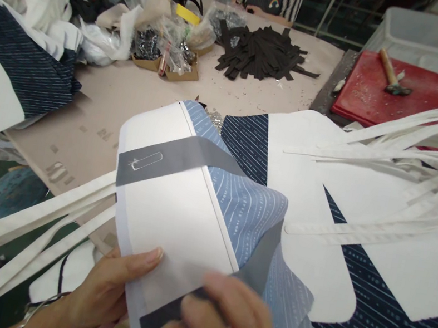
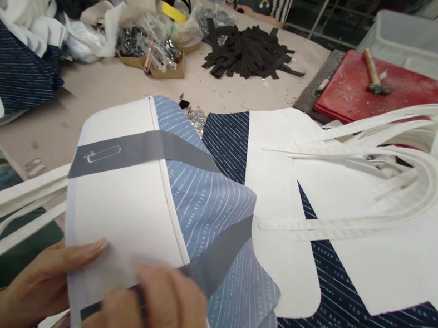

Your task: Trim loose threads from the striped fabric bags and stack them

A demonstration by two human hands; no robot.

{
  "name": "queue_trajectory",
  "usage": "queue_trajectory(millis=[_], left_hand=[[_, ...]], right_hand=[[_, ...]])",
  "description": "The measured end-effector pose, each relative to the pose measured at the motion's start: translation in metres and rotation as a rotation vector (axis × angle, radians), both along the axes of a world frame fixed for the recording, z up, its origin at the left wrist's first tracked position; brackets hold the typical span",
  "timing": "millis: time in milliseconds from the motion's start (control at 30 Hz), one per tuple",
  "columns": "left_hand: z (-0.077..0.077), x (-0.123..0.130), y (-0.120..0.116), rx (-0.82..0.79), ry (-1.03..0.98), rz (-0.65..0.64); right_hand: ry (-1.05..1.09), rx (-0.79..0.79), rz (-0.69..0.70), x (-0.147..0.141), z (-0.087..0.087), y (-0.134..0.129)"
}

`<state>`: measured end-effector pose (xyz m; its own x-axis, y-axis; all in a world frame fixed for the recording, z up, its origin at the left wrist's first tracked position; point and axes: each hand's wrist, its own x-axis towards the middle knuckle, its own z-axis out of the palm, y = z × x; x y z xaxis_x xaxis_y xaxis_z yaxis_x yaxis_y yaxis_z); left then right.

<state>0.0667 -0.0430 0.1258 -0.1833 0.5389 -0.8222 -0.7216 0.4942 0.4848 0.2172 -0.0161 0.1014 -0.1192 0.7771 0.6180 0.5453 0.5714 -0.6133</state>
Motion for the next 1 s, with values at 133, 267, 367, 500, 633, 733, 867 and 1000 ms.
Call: queue_trajectory(millis=[133, 267, 367, 500, 633, 733, 867, 1000], left_hand=[[0.005, 0.005, 0.007, 0.015, -0.043, -0.011], [0.004, 0.007, 0.009, 0.022, -0.017, -0.05], [0.0, 0.004, 0.007, 0.043, -0.008, -0.094], [-0.001, 0.001, 0.004, 0.034, -0.021, -0.119], [0.003, 0.001, 0.005, -0.012, -0.038, -0.043], [0.004, -0.001, 0.006, -0.033, -0.038, -0.023], [0.001, -0.004, 0.008, -0.067, -0.001, -0.054], [-0.004, -0.004, 0.01, -0.021, -0.008, -0.034]], right_hand=[[-0.177, -0.247, 0.231, 0.039, 0.012, 0.05], [-0.042, -0.604, 0.242, 0.038, 0.019, 0.071], [0.048, -0.872, 0.259, 0.032, 0.02, 0.079], [0.221, -1.187, 0.339, 0.034, 0.016, 0.092], [0.344, -1.275, 0.435, 0.036, 0.011, 0.096], [0.413, -1.305, 0.475, 0.034, 0.006, 0.095], [0.44, -1.305, 0.492, 0.03, 0.0, 0.093], [0.396, -1.26, 0.446, 0.029, -0.004, 0.09]])
